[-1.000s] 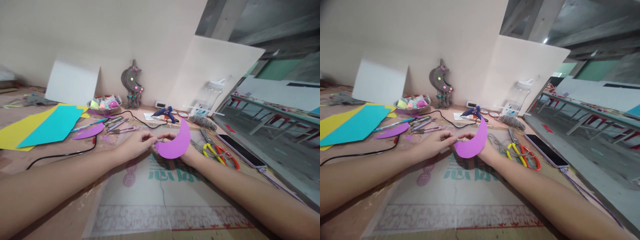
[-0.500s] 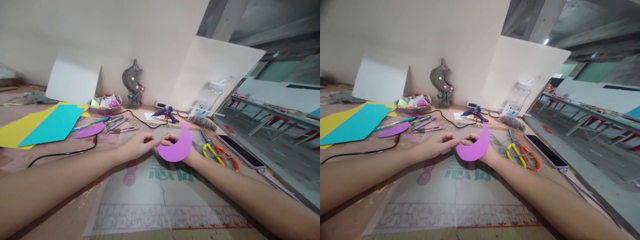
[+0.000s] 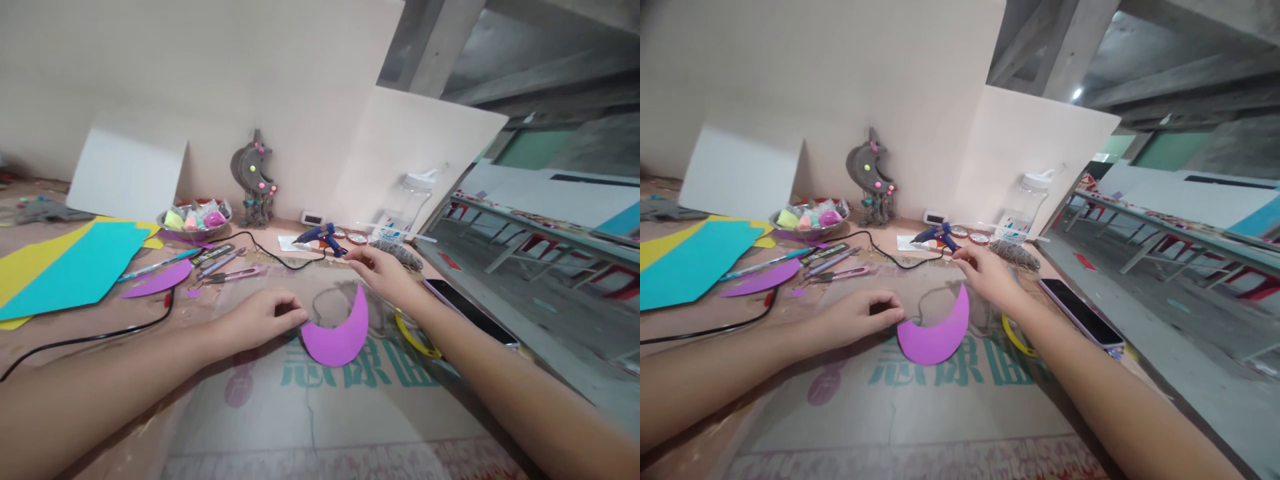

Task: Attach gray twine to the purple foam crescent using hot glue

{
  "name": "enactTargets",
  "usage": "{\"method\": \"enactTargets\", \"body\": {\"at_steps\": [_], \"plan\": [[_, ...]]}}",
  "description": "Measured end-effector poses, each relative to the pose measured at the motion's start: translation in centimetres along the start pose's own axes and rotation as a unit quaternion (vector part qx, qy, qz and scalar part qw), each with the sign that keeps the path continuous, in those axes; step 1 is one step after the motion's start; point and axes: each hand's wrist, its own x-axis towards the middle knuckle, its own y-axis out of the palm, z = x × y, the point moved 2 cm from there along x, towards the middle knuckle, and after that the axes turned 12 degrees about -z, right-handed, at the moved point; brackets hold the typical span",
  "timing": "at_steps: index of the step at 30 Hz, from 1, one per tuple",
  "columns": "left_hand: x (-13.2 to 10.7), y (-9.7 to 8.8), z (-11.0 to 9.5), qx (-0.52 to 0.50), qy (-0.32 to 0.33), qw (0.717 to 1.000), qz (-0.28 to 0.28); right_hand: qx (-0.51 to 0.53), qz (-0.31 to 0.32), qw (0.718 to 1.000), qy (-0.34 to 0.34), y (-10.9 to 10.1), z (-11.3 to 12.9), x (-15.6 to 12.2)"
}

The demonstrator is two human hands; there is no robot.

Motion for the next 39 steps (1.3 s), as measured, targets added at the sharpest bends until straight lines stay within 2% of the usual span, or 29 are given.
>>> {"method": "enactTargets", "body": {"at_steps": [3, 6, 8, 11, 14, 16, 18, 22, 25, 28, 31, 33, 35, 39], "plan": [[0.0, -0.1, -0.1, -0.003, -0.013, 1.0, 0.007, -0.034, 0.02, 0.999, -0.014, -0.6, -1.4, 0.2], [0.0, 0.0, 0.0, -0.003, -0.012, 1.0, 0.007, -0.034, 0.049, 0.998, -0.015, -0.7, -1.3, 0.0], [0.1, 0.0, 0.1, -0.006, -0.004, 1.0, 0.002, -0.044, 0.08, 0.995, -0.042, -0.5, 0.0, 0.0], [0.1, 0.2, 0.3, -0.019, 0.014, 1.0, -0.003, -0.066, 0.139, 0.983, -0.102, 0.6, 3.2, 0.7], [0.2, 0.2, 0.4, -0.044, 0.033, 0.998, -0.019, -0.09, 0.187, 0.965, -0.161, 2.9, 6.5, 2.4], [0.2, 0.2, 0.5, -0.036, 0.035, 0.998, -0.025, -0.109, 0.211, 0.949, -0.206, 5.3, 8.2, 3.7], [0.3, 0.1, 0.7, -0.03, 0.037, 0.998, -0.028, -0.109, 0.236, 0.934, -0.243, 7.9, 9.5, 4.7], [0.3, 0.1, 1.2, -0.039, 0.037, 0.998, -0.033, -0.086, 0.257, 0.924, -0.27, 12.5, 11.1, 5.5], [0.2, 0.2, 1.3, -0.046, 0.034, 0.998, -0.034, -0.079, 0.261, 0.918, -0.288, 14.3, 12.3, 5.2], [0.2, 0.3, 1.1, -0.053, 0.042, 0.998, -0.018, -0.084, 0.25, 0.916, -0.301, 15.0, 13.3, 4.7], [0.1, 0.3, 0.8, -0.046, 0.048, 0.998, -0.009, -0.091, 0.229, 0.921, -0.302, 14.7, 13.5, 4.4], [0.1, 0.3, 0.6, -0.036, 0.053, 0.998, -0.001, -0.097, 0.202, 0.931, -0.286, 13.4, 13.1, 4.2], [0.0, 0.3, 0.6, -0.027, 0.042, 0.999, 0.003, -0.104, 0.16, 0.946, -0.262, 10.9, 12.2, 3.7], [0.1, 0.3, 0.8, -0.03, 0.021, 0.999, 0.003, -0.081, 0.091, 0.968, -0.219, 4.0, 9.7, 1.4]]}}
